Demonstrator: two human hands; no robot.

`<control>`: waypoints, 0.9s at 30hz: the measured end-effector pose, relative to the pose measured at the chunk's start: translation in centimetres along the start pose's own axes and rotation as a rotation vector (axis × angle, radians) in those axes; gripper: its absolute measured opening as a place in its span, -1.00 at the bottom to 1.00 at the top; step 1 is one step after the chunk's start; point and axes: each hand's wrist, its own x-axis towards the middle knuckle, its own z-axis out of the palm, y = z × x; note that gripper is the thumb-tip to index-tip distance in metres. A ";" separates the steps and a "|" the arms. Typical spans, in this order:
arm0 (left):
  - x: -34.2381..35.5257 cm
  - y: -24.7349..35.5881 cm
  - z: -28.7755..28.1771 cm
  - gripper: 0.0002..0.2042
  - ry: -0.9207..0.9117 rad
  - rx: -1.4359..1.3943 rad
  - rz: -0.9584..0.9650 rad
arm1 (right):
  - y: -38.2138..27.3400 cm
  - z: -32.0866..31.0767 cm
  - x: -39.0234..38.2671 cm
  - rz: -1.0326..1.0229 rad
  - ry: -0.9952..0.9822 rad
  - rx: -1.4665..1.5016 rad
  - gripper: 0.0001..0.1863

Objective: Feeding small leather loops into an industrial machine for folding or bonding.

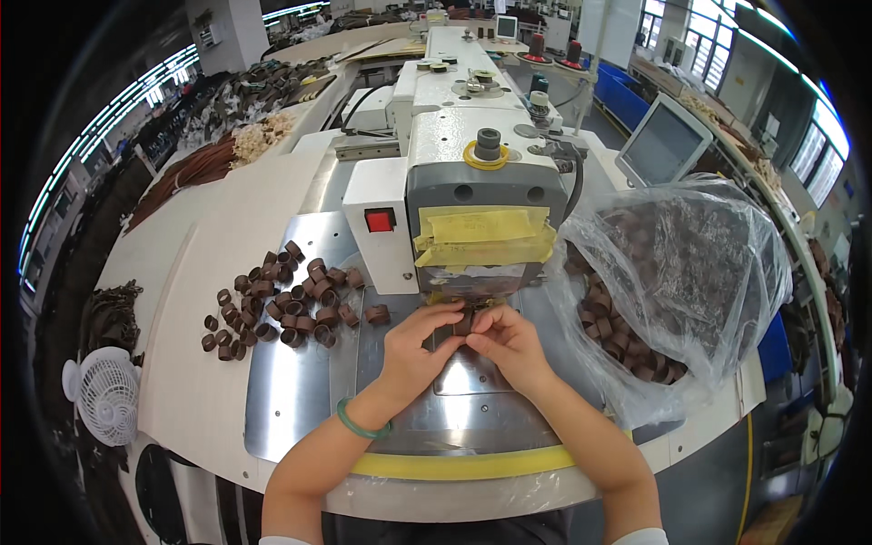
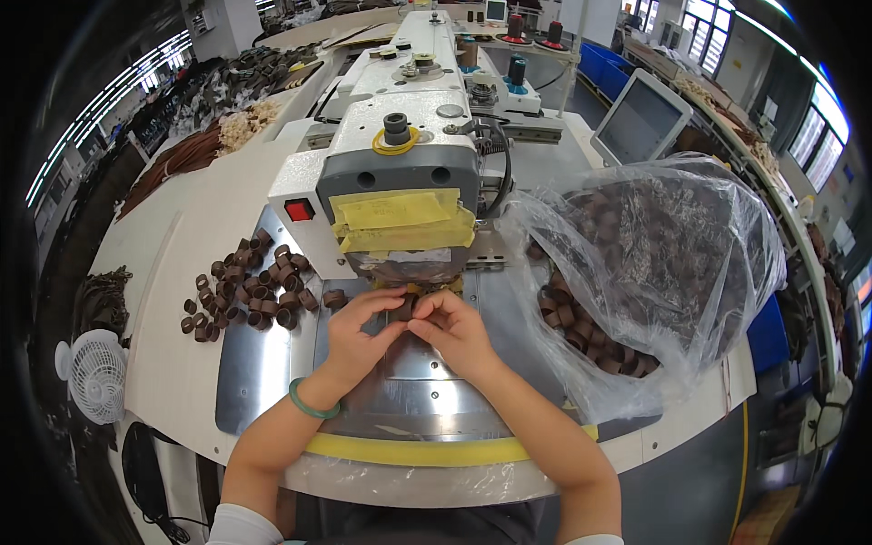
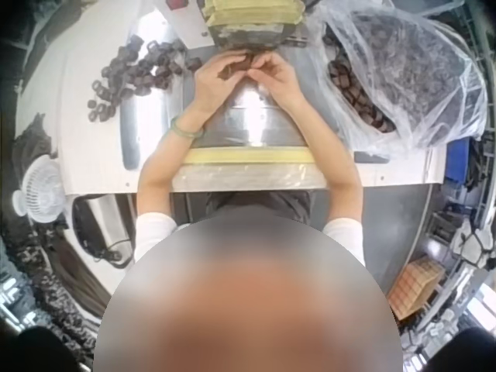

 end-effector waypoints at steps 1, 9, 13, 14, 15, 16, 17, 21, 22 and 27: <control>0.0 0.0 -0.1 -0.70 -0.011 0.001 0.002 | 0.2 0.0 0.0 0.014 0.007 0.010 -0.84; 0.4 -1.2 -1.0 -0.64 -0.241 -0.022 0.012 | -0.5 -1.2 0.5 0.320 -0.013 0.547 -0.87; 0.2 -1.9 -0.8 -0.64 -0.261 -0.105 0.135 | -0.9 -1.1 0.5 0.435 -0.048 0.687 -0.89; 0.3 -1.8 -0.7 -0.67 -0.267 -0.127 0.180 | -1.0 -1.1 0.5 0.453 -0.052 0.698 -0.90; 0.3 -1.5 -0.6 -0.67 -0.267 -0.126 0.180 | -1.0 -1.2 0.5 0.453 -0.053 0.698 -0.90; 0.3 -0.9 -0.5 -0.69 -0.249 -0.110 0.121 | -1.1 -1.3 0.5 0.443 -0.060 0.637 -0.89; 0.3 -0.5 -0.5 -0.71 -0.231 -0.093 0.062 | -1.1 -1.3 0.5 0.433 -0.067 0.576 -0.88; 0.1 -1.4 -0.5 -0.75 -0.199 -0.025 0.065 | -1.7 -1.4 0.8 0.448 -0.022 0.341 -0.84; 0.1 -1.6 -0.7 -0.76 -0.207 -0.018 0.057 | -1.8 -1.6 0.9 0.446 -0.062 0.230 -0.84; -0.1 -1.7 -0.7 -0.79 -0.252 -0.041 0.134 | -2.2 -2.7 1.0 0.453 -0.163 0.082 -0.89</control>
